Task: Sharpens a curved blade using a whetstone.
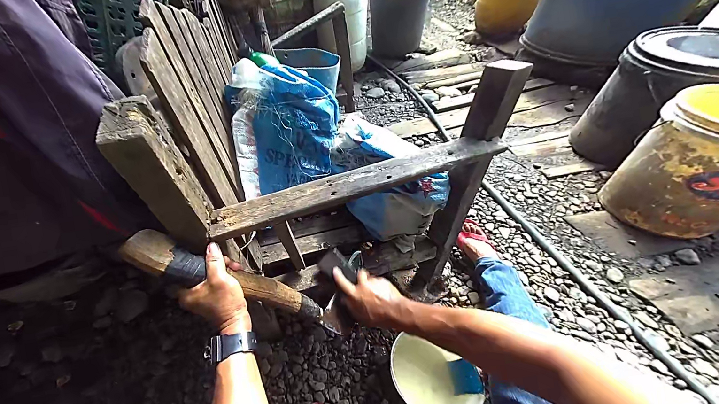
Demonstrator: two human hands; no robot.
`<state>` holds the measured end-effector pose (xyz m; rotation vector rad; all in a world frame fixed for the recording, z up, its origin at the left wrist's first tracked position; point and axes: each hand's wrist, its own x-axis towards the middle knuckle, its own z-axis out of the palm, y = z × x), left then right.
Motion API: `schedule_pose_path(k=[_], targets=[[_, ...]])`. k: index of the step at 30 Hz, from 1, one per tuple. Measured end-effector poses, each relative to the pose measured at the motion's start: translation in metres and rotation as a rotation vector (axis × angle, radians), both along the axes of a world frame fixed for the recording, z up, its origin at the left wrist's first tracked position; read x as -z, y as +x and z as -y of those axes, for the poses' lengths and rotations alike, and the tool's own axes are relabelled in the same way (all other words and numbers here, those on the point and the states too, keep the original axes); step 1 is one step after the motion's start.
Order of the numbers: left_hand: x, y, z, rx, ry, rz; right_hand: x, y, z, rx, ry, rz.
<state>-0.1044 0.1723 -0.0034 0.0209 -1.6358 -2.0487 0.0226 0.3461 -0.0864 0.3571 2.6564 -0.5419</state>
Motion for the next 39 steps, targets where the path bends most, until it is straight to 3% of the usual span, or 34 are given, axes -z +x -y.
schedule_pose_path(k=[3,8,14,20,25,31,36,39], targets=[[0.000,0.000,0.001,-0.001,-0.001,-0.015,0.003,0.018,0.001,-0.134,-0.003,-0.002],[-0.003,0.002,0.001,0.005,0.022,0.016,-0.007,-0.045,-0.037,0.206,0.053,-0.015],[0.000,-0.002,0.003,0.018,0.016,0.009,0.009,0.012,-0.016,-0.085,0.029,0.010],[-0.003,0.003,0.004,-0.004,-0.012,0.032,0.000,-0.040,-0.039,0.204,0.025,-0.021],[-0.001,-0.002,0.008,-0.008,0.017,0.033,0.010,0.008,-0.026,-0.031,0.034,-0.028],[0.001,-0.001,0.006,-0.040,-0.002,0.029,0.000,-0.046,-0.050,0.184,0.035,-0.033],[0.003,-0.002,0.007,-0.020,0.010,0.001,0.003,0.005,-0.039,-0.095,0.074,0.003],[0.004,-0.001,0.007,-0.017,0.015,0.017,-0.001,-0.017,-0.050,-0.013,0.050,-0.045]])
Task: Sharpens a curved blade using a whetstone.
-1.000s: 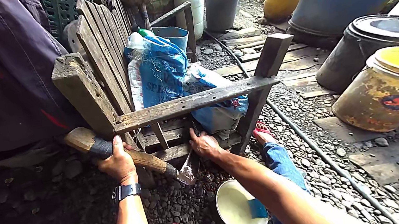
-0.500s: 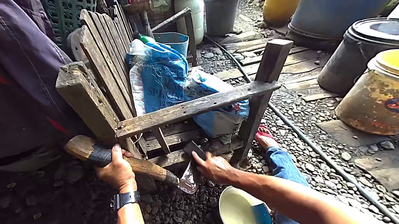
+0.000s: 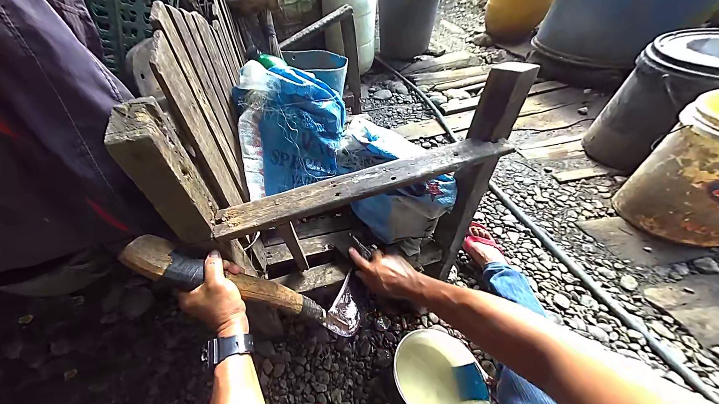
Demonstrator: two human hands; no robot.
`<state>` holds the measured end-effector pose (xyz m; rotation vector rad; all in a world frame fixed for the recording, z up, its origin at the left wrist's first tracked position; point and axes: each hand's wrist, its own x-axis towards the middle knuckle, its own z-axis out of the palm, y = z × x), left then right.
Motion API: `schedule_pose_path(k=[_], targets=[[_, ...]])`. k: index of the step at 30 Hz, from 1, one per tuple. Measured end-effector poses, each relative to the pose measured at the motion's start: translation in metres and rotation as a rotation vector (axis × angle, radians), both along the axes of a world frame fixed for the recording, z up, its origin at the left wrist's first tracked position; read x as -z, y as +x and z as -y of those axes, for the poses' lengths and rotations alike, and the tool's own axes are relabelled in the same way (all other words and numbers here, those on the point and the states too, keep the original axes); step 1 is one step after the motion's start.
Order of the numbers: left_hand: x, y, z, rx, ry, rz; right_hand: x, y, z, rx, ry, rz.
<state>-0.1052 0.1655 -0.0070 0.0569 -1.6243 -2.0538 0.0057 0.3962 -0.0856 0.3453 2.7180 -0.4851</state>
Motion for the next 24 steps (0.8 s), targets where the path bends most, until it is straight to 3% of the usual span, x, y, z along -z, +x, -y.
schedule_pose_path(k=[4,9,15,20,24], targets=[[-0.002,0.001,-0.001,-0.026,-0.021,0.000,-0.001,-0.029,-0.005,0.149,-0.008,0.024],[0.003,-0.004,0.001,0.010,0.000,-0.025,-0.001,0.014,-0.002,-0.096,0.044,0.043],[0.003,-0.004,-0.001,-0.002,-0.013,-0.026,-0.001,-0.030,-0.010,0.123,0.004,0.022],[0.004,-0.005,0.001,0.007,-0.017,-0.029,0.003,0.017,0.002,-0.117,0.026,0.023],[-0.001,-0.001,-0.002,0.013,-0.006,-0.015,-0.003,-0.029,-0.011,0.075,-0.023,-0.032]])
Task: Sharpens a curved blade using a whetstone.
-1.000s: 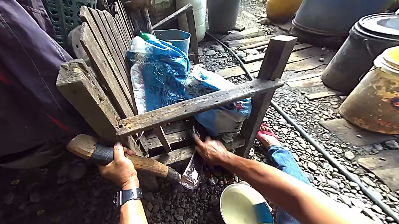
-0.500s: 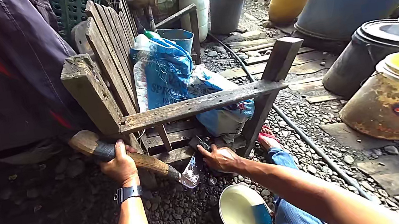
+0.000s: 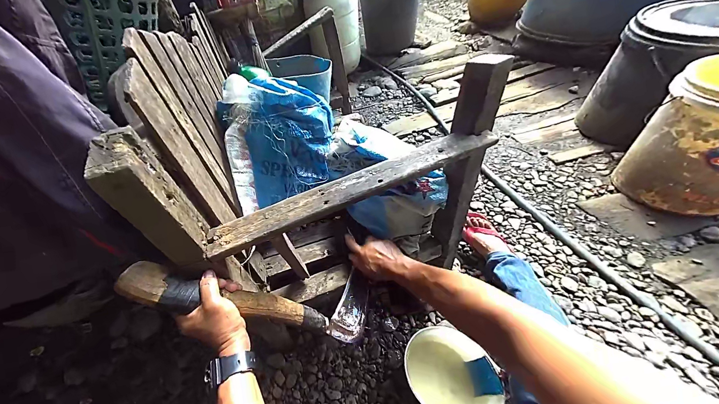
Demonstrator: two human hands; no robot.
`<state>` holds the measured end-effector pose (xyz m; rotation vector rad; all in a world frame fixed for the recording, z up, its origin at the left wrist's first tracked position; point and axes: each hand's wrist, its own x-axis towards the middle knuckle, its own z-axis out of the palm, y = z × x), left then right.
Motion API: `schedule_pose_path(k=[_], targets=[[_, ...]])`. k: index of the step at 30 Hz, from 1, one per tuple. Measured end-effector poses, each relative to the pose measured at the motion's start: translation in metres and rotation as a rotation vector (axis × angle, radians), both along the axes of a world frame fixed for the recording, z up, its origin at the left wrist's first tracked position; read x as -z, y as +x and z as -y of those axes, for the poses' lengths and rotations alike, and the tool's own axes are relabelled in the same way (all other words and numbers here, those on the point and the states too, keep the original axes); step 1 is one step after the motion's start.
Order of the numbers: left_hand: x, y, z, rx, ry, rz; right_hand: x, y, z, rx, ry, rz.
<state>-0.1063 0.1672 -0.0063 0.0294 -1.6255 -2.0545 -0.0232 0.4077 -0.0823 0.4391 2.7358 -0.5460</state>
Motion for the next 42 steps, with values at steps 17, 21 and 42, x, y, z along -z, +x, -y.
schedule_pose_path(k=[17,21,42], targets=[[-0.006,0.004,-0.003,-0.020,-0.018,0.024,0.004,0.025,0.009,-0.165,-0.036,0.000],[-0.002,0.002,-0.001,-0.018,-0.023,-0.014,0.002,0.028,0.007,-0.198,-0.038,0.001],[-0.015,0.001,0.000,0.081,0.008,-0.060,-0.001,0.030,0.005,-0.152,0.002,0.040]])
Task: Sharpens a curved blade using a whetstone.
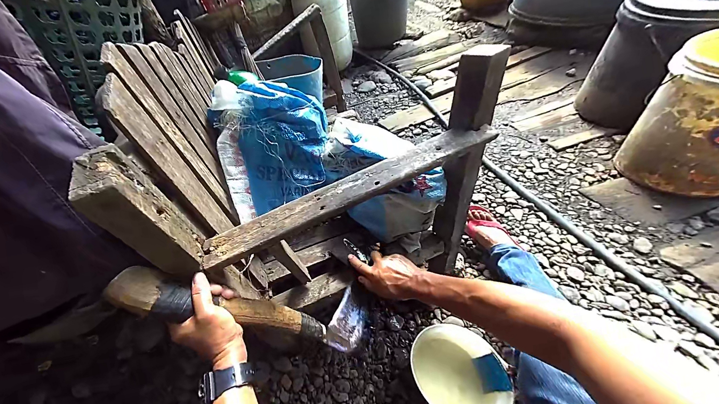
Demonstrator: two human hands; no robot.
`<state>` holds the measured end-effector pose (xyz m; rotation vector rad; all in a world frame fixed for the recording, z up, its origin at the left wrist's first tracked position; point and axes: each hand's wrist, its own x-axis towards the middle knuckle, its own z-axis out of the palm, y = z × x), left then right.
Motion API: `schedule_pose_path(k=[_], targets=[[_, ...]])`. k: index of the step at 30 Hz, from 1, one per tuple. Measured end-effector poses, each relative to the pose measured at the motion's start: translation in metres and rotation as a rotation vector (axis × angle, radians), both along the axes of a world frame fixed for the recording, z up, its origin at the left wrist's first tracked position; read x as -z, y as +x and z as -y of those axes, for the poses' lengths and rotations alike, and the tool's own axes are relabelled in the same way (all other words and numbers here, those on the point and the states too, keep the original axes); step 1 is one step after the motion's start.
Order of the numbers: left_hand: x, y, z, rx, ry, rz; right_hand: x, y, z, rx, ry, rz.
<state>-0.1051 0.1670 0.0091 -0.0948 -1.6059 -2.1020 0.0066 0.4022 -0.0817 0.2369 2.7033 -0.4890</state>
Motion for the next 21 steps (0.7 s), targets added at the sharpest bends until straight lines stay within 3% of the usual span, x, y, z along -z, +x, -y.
schedule_pose_path(k=[3,9,13,18,21], targets=[[-0.010,-0.001,-0.007,0.051,-0.014,-0.094,0.001,-0.007,-0.001,0.038,0.001,-0.009],[-0.005,-0.001,-0.006,-0.016,-0.034,-0.069,0.005,-0.017,0.006,0.093,0.006,-0.004],[0.004,-0.006,0.004,-0.079,-0.004,0.010,0.008,0.001,0.026,-0.038,-0.020,-0.008],[0.011,-0.005,0.004,-0.086,0.014,-0.007,-0.006,-0.058,0.017,0.235,0.000,-0.003],[0.012,-0.006,0.007,-0.067,-0.011,0.000,0.000,-0.031,0.032,0.119,-0.010,-0.001]])
